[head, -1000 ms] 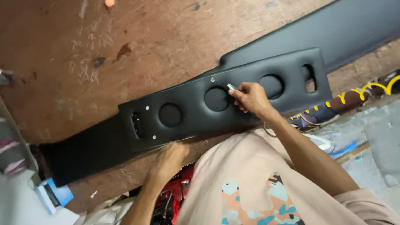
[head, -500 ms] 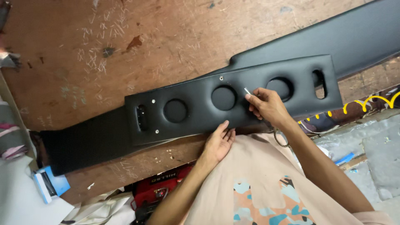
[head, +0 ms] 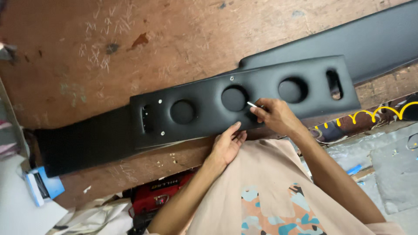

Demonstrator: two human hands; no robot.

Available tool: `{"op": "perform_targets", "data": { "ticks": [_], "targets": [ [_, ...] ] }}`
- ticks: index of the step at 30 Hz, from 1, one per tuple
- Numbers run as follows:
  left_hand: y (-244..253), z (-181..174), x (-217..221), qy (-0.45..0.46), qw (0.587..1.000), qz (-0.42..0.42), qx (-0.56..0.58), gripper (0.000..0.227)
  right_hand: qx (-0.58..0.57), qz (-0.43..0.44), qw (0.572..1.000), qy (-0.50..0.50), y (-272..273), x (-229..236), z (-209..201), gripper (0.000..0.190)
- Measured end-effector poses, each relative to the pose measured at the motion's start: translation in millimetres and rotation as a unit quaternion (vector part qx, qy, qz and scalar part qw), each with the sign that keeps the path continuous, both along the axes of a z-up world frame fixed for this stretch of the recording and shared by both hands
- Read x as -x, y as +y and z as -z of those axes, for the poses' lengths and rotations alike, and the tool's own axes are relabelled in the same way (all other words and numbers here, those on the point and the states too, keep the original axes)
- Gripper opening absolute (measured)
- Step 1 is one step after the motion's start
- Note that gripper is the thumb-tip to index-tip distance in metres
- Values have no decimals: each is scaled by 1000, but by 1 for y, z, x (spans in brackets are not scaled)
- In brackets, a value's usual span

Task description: The person uses a small blade to trim excess material from the edges and around the circular cutouts of a black plastic car interior panel. The person repeatedly flips the panel to access different sides and continues trimming along the edges.

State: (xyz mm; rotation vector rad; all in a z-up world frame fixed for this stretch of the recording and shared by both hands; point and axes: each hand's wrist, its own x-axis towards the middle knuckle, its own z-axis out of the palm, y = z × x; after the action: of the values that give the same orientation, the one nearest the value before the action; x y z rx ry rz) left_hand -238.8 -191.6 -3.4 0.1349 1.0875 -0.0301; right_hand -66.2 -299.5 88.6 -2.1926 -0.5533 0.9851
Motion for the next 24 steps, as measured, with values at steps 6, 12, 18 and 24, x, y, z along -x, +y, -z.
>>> {"op": "perform_targets", "data": {
  "ticks": [6, 12, 18, 24],
  "targets": [
    [-4, 21, 1, -38, 999, 10, 26, 26, 42, -8, 999, -18, -2, 2, 8, 32],
    [-8, 25, 2, -50, 998, 12, 43, 23, 36, -5, 999, -24, -3, 4, 10, 32],
    [-12, 16, 2, -49, 997, 30, 53, 24, 27, -66, 994, -86, -15, 11, 10, 32],
    [-16, 21, 1, -63, 996, 43, 55, 25, 91, -205, 947, -229, -20, 36, 16, 29]
  ]
}}
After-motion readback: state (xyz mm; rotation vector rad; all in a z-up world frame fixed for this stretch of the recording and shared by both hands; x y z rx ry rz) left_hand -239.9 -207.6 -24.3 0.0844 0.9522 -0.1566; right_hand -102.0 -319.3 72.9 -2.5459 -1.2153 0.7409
